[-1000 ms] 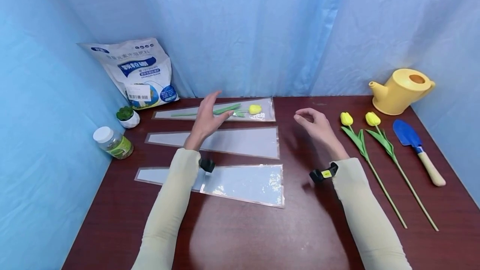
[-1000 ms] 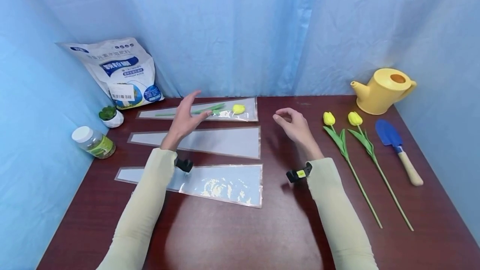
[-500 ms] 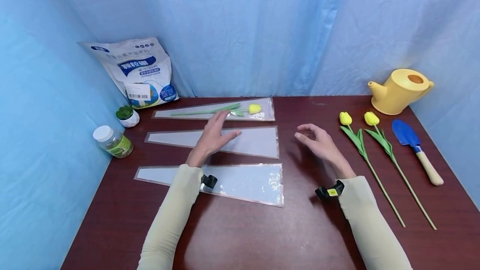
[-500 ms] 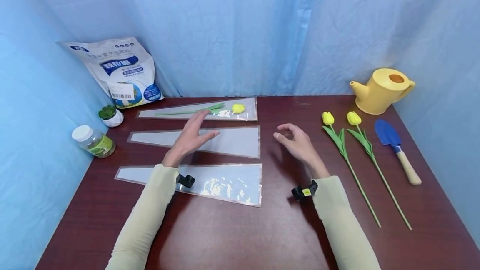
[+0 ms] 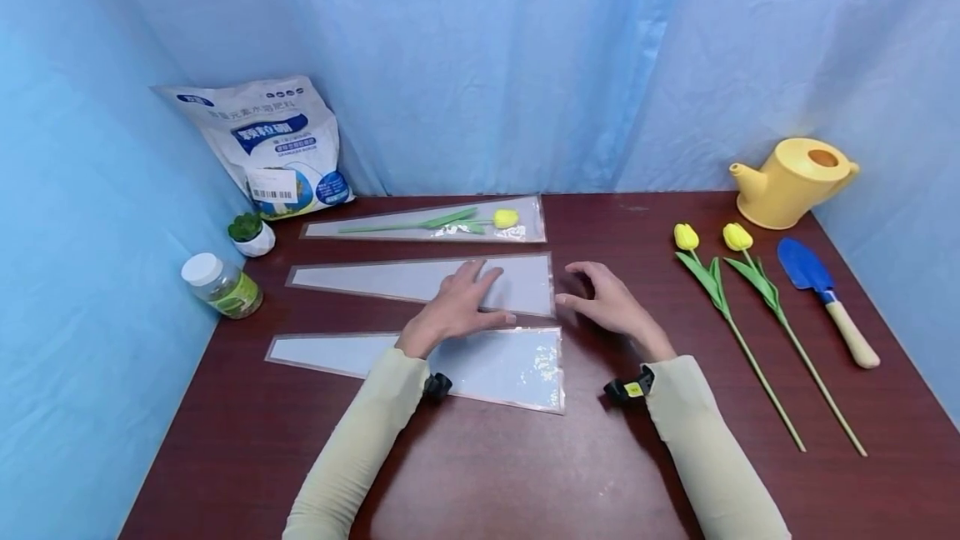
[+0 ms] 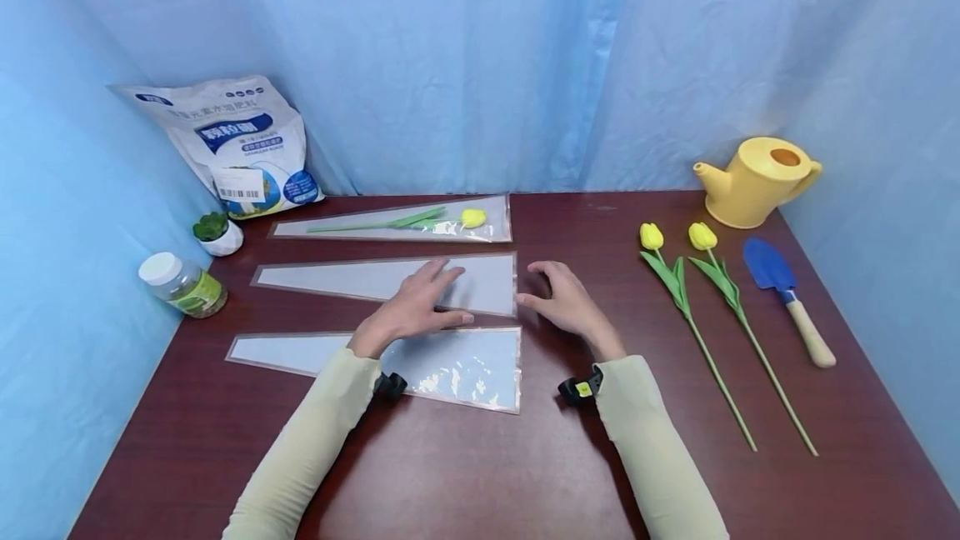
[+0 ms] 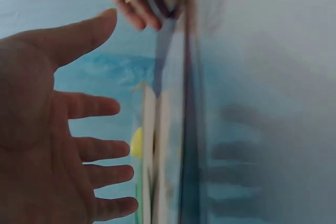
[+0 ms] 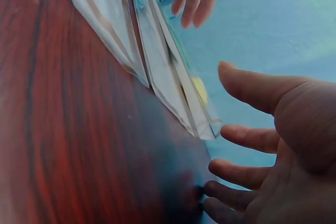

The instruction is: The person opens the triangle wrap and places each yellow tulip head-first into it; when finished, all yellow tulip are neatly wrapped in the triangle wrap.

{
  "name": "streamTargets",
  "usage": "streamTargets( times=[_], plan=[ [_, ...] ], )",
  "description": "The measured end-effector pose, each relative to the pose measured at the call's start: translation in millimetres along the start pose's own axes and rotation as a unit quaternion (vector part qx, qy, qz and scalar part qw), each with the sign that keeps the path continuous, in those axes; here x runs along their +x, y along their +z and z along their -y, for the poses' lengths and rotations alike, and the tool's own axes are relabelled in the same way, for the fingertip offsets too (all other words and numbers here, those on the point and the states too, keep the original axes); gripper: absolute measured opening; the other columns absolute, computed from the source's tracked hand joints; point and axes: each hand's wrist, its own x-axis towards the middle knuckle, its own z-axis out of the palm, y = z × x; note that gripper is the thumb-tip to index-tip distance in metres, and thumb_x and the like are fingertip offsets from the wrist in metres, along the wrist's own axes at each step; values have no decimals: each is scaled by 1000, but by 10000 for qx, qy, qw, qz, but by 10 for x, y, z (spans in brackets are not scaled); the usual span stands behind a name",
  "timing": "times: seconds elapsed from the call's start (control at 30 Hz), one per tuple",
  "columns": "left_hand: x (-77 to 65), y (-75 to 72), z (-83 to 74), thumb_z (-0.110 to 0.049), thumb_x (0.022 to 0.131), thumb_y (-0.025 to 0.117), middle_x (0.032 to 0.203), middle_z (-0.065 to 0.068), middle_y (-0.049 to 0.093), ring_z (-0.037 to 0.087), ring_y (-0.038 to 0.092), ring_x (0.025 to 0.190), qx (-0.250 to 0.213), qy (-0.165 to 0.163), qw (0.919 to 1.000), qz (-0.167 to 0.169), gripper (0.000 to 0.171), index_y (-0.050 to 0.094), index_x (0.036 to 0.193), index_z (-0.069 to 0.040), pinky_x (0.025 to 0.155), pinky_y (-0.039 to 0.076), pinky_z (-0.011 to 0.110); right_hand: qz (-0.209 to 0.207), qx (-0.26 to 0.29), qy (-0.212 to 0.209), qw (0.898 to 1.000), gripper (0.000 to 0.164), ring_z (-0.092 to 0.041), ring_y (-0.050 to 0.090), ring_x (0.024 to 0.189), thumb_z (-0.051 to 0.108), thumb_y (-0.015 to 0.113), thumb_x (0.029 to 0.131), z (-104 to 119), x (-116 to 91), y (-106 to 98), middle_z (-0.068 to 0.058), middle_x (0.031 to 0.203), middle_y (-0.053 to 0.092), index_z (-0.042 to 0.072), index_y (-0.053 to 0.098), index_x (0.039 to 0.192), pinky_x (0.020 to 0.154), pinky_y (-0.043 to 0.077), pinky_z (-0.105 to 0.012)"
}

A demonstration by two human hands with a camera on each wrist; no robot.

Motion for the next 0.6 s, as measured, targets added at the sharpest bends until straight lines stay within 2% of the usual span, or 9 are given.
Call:
streamTargets(
  times=[0.1, 0.23, 0.37, 0.6],
  plan=[
    [11, 72, -56, -55, 92, 63, 169, 17, 15, 38, 10, 157, 242, 121, 9989, 387, 81, 32, 157, -17, 125, 15, 62, 73, -218, -152, 9996, 65, -40, 39, 141, 32, 73, 91, 22, 47, 49, -23, 149, 45, 1, 47, 142, 116, 33, -59],
    [26, 154, -132, -57, 91, 64, 170, 14, 12, 37, 6, 158, 492, 267, 9954, 777, 81, 32, 157, -22, 124, 14, 64, 182, -538, -103, 9983, 71, -45, 31, 145, 32, 76, 88, 51, 66, 79, -27, 154, 37, 0, 46, 143, 116, 29, -65],
    [33, 209, -173, -59, 91, 63, 170, 13, 12, 37, 6, 158, 686, 362, 9923, 962, 81, 33, 157, -24, 124, 15, 64, 237, -762, 100, 9968, 76, -50, 23, 148, 36, 78, 86, 69, 71, 116, -30, 158, 28, 1, 44, 144, 115, 23, -72],
    [24, 253, -178, -62, 90, 63, 171, 11, 9, 38, 6, 158, 933, 372, 9889, 1093, 82, 32, 157, -28, 124, 16, 63, 228, -879, 126, 9958, 78, -51, 18, 149, 34, 79, 85, 79, 80, 142, -31, 160, 23, 2, 43, 146, 114, 20, -73]
  ],
)
